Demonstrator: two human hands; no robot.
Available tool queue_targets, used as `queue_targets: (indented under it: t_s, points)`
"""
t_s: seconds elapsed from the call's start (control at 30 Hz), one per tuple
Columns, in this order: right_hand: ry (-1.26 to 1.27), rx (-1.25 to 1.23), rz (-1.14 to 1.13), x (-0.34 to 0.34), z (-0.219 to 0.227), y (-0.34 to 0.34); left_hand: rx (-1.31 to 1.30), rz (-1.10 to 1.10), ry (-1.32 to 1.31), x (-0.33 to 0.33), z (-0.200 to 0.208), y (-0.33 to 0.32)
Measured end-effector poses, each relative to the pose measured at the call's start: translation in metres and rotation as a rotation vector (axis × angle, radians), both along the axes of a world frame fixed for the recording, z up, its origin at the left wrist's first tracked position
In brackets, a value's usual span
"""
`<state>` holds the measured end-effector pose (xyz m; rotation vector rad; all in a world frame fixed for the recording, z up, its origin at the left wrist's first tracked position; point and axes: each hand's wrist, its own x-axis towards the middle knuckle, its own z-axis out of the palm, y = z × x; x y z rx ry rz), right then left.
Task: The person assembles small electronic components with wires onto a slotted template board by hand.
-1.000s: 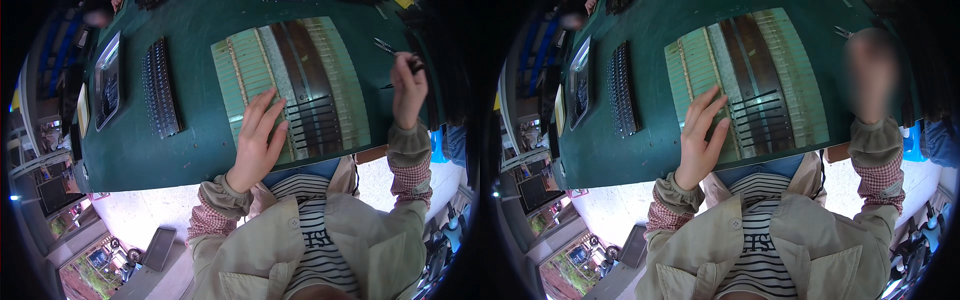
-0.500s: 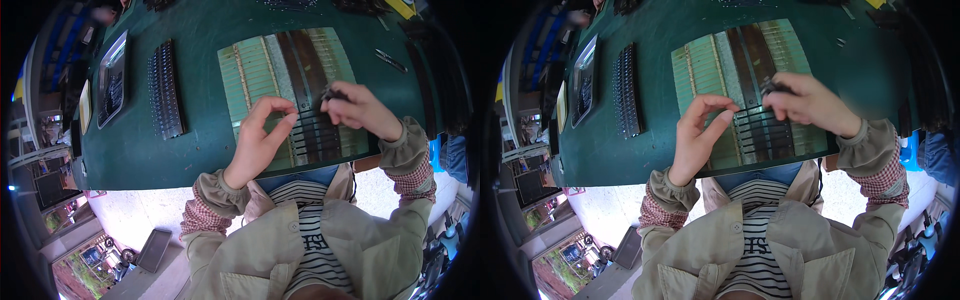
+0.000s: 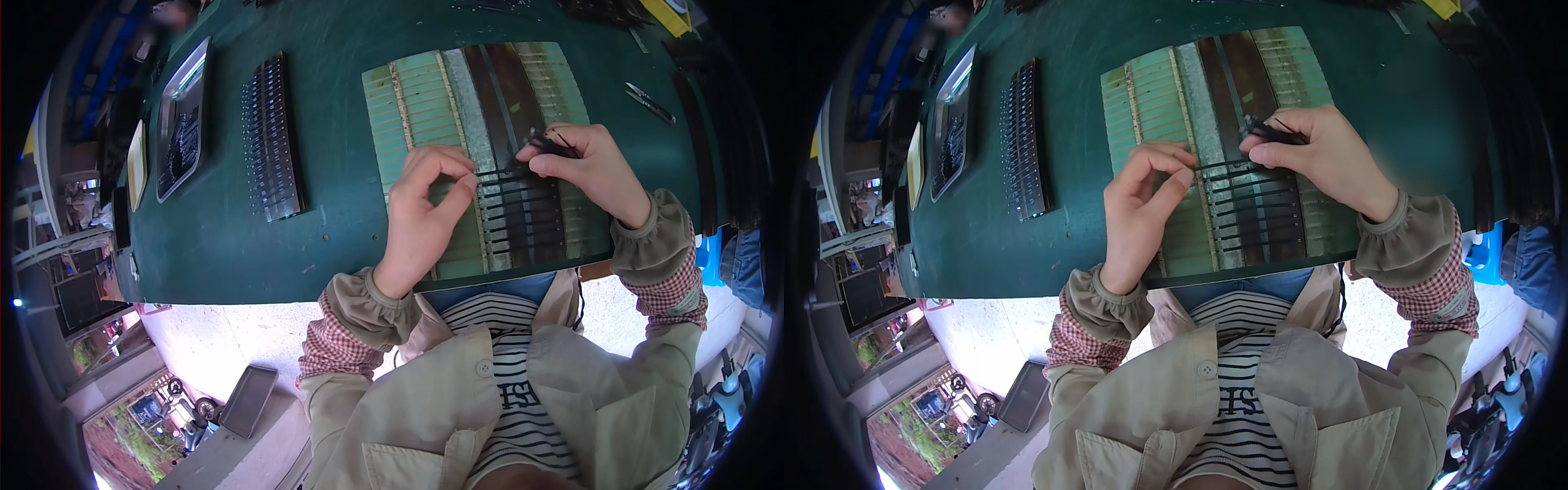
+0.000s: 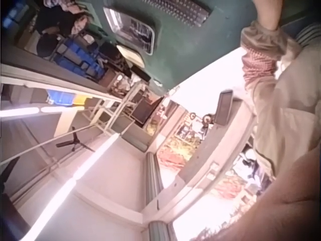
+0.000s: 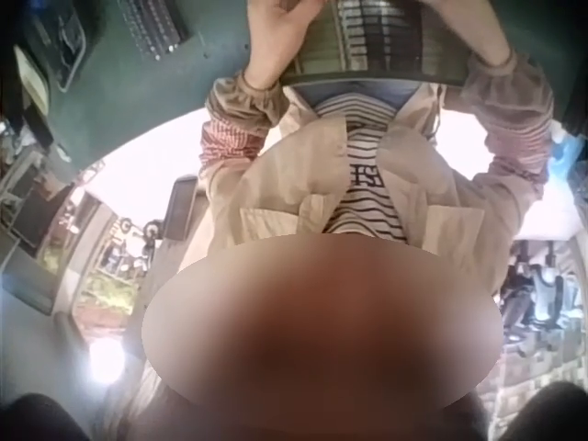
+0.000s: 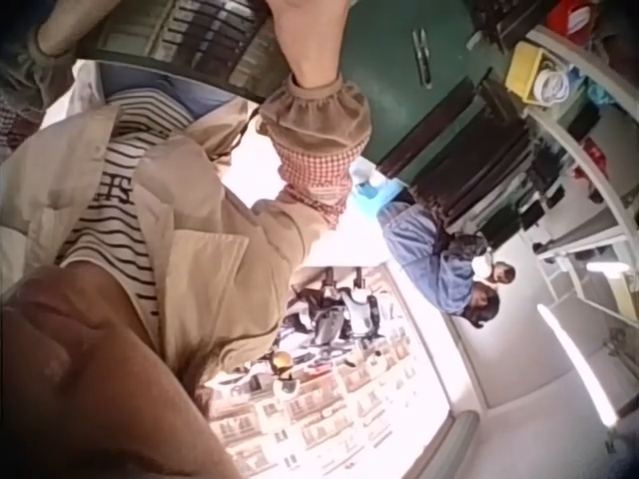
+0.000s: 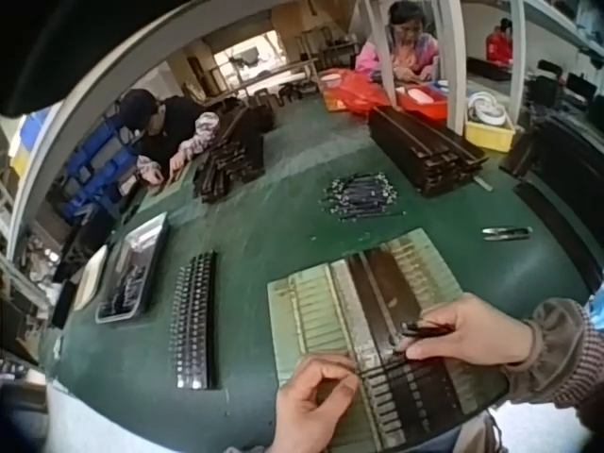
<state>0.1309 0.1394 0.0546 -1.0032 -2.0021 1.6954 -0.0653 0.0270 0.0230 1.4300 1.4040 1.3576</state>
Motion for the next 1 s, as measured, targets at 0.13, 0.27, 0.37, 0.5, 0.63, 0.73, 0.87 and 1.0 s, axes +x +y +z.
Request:
queue_targets:
  t_s: [0.13, 0.27, 0.37, 0.5, 0.63, 0.73, 0.87, 1.0]
  points:
    - [-0.012, 0.026, -0.047, -0.001, -0.012, 0.008, 0.127, 0.090, 0.517, -0.001, 0.002, -0.004]
    - [-0.051, 0.085, -0.008, 0.000, -0.021, 0.018, 0.120, 0.064, 0.560, -0.004, -0.008, -0.005]
    - [-0.045, 0.044, 0.010, 0.001, -0.023, 0.023, 0.117, 0.062, 0.542, -0.004, -0.012, -0.001]
    - [-0.034, 0.013, 0.031, 0.001, -0.027, 0.027, 0.117, 0.064, 0.530, -0.005, -0.018, 0.001]
    - [-0.044, 0.057, 0.019, -0.002, -0.036, 0.024, 0.114, 0.044, 0.532, -0.006, -0.022, 0.003]
    - [-0.073, 0.198, 0.004, -0.001, -0.040, 0.018, 0.119, 0.018, 0.552, -0.003, -0.022, 0.003]
    - [-0.081, 0.445, 0.011, -0.001, -0.037, 0.010, 0.142, -0.039, 0.703, 0.010, -0.015, 0.002]
    - [-0.295, 0.737, -0.035, 0.002, -0.028, -0.006, 0.140, -0.087, 0.899, 0.018, -0.011, -0.006]
